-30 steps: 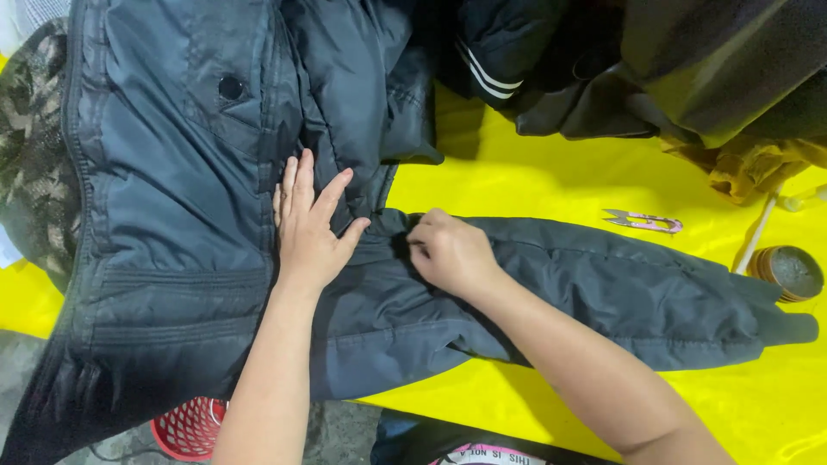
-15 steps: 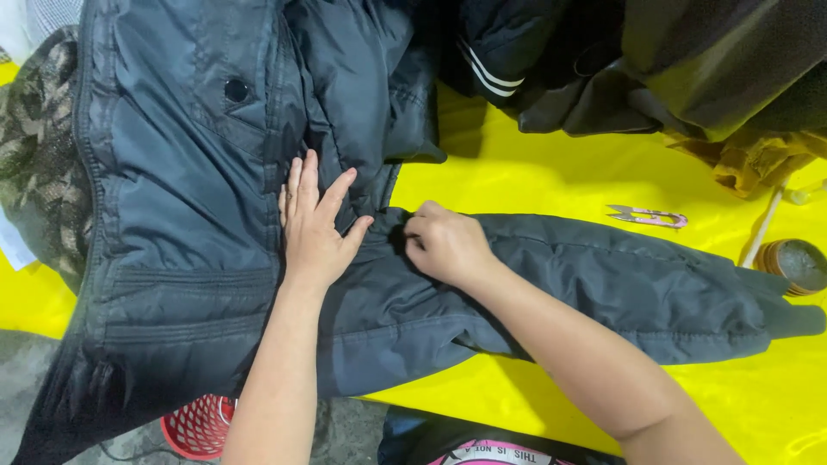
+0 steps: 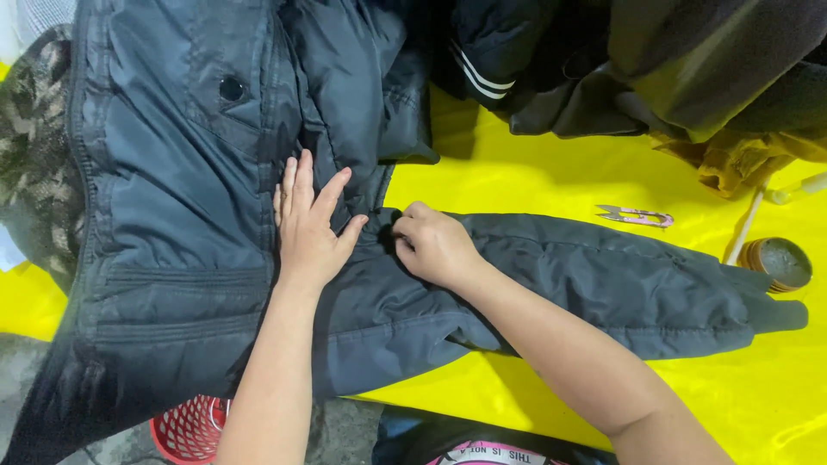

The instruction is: The person is rubbing a jacket sleeve with a cleaning block and using a hair dryer to treat the fabric.

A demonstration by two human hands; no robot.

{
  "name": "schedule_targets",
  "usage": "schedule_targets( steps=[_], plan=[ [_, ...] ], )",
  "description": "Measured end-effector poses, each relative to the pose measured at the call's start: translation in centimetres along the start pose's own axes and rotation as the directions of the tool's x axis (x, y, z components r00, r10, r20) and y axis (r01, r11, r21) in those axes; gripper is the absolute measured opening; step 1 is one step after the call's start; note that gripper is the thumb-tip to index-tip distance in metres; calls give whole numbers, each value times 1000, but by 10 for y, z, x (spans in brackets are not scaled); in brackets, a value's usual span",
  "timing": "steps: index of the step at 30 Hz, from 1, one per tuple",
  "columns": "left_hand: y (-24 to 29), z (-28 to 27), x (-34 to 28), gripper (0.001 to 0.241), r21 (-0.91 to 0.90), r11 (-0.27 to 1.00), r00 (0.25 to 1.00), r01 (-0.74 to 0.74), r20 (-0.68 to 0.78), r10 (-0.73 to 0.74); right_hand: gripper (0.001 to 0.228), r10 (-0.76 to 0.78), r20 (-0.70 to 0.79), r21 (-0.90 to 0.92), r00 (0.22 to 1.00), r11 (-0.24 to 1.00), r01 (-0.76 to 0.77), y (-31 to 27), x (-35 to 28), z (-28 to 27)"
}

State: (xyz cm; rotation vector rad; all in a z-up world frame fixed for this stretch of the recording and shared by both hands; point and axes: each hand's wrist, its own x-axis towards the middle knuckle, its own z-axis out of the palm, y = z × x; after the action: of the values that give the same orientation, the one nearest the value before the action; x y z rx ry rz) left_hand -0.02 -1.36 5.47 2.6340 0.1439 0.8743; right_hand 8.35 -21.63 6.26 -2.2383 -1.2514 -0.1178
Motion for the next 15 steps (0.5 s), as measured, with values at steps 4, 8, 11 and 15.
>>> schedule_targets(
  steps=[4,8,11,15],
  plan=[
    [0,0,1,67,-32,999,1000,2,-1,-2,10,95,54,-101,994,991,-90,5,-12,-16],
    [-1,-1,1,69,-17,1000,1000,-4,13,4,6,154,56,-166,987,976,-143,18,-29,-30],
    [-2,0,1,71,0,1000,1000,-13,8,13,7,198,61,-157,978,970,-187,19,-28,-34],
    [-2,0,1,71,23,999,1000,-29,9,28,10,117,-25,-11,993,993,-118,3,-9,-26]
  ],
)
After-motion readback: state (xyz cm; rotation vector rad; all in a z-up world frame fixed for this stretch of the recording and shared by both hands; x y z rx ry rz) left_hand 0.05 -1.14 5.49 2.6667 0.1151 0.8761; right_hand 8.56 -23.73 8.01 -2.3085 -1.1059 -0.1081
